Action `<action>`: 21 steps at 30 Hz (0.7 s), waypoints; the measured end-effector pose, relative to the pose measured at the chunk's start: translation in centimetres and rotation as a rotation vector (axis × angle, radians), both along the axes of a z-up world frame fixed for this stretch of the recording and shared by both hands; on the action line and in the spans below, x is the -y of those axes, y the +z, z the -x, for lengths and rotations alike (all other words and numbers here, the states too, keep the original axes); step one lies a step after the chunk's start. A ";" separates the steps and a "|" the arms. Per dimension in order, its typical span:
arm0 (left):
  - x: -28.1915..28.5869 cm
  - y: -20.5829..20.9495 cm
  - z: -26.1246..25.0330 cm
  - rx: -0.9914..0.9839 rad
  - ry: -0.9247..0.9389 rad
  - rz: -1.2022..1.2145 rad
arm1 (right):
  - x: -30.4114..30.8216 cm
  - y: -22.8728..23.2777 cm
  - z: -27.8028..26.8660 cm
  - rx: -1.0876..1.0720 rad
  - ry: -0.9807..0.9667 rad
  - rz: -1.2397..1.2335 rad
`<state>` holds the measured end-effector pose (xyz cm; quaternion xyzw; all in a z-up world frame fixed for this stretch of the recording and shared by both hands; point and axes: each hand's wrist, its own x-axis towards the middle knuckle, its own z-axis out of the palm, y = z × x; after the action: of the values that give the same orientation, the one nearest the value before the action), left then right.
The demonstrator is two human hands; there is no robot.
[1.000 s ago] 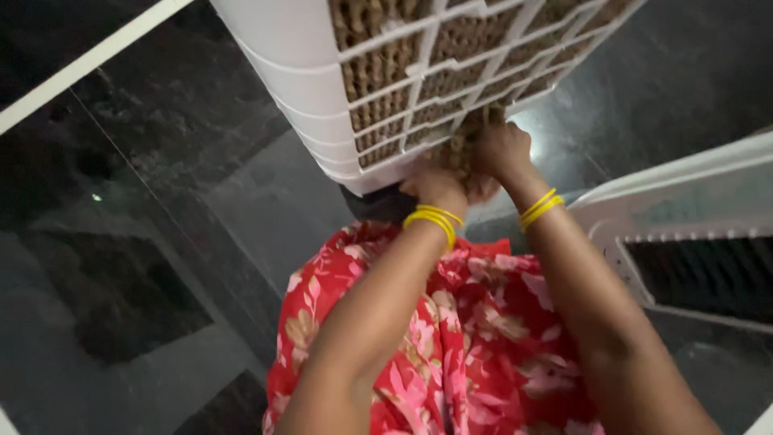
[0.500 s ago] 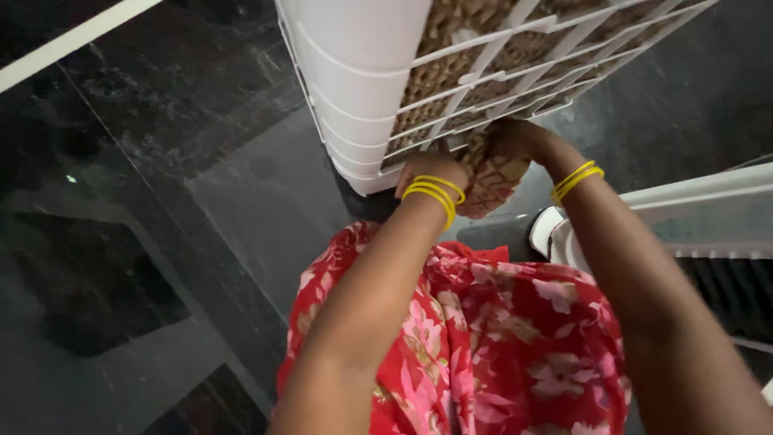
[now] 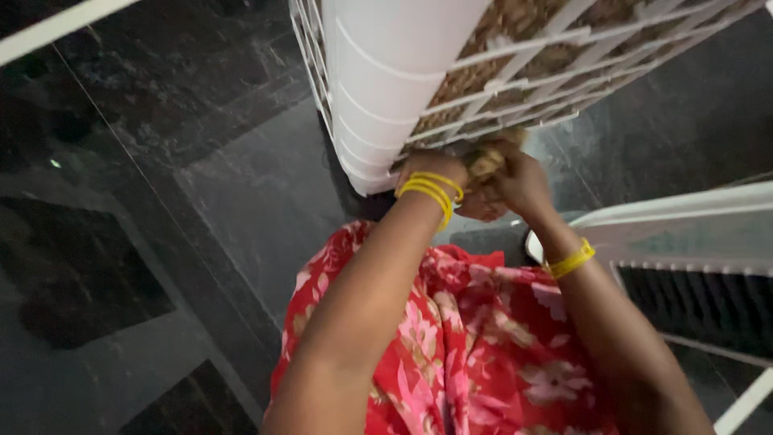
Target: The person wipes the top surface and the side vents of an air cooler using a cloth.
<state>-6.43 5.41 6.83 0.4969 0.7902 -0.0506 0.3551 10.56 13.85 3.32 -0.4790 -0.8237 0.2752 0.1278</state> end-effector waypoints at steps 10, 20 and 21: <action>0.4 3.1 0.4 0.131 0.196 -0.084 | -2.3 -1.0 3.3 0.539 0.383 -0.176; -3.2 -10.0 -0.5 -0.020 0.087 -0.266 | -1.3 -6.6 2.7 -0.173 0.577 -0.243; -3.4 -10.9 -0.7 -0.026 0.072 -0.290 | -0.5 -7.9 1.9 -0.175 0.571 -0.243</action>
<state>-5.78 8.82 -4.11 0.5135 0.8112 0.0706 0.2709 8.63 14.31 -4.59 -0.1840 -0.9375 0.2399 0.1721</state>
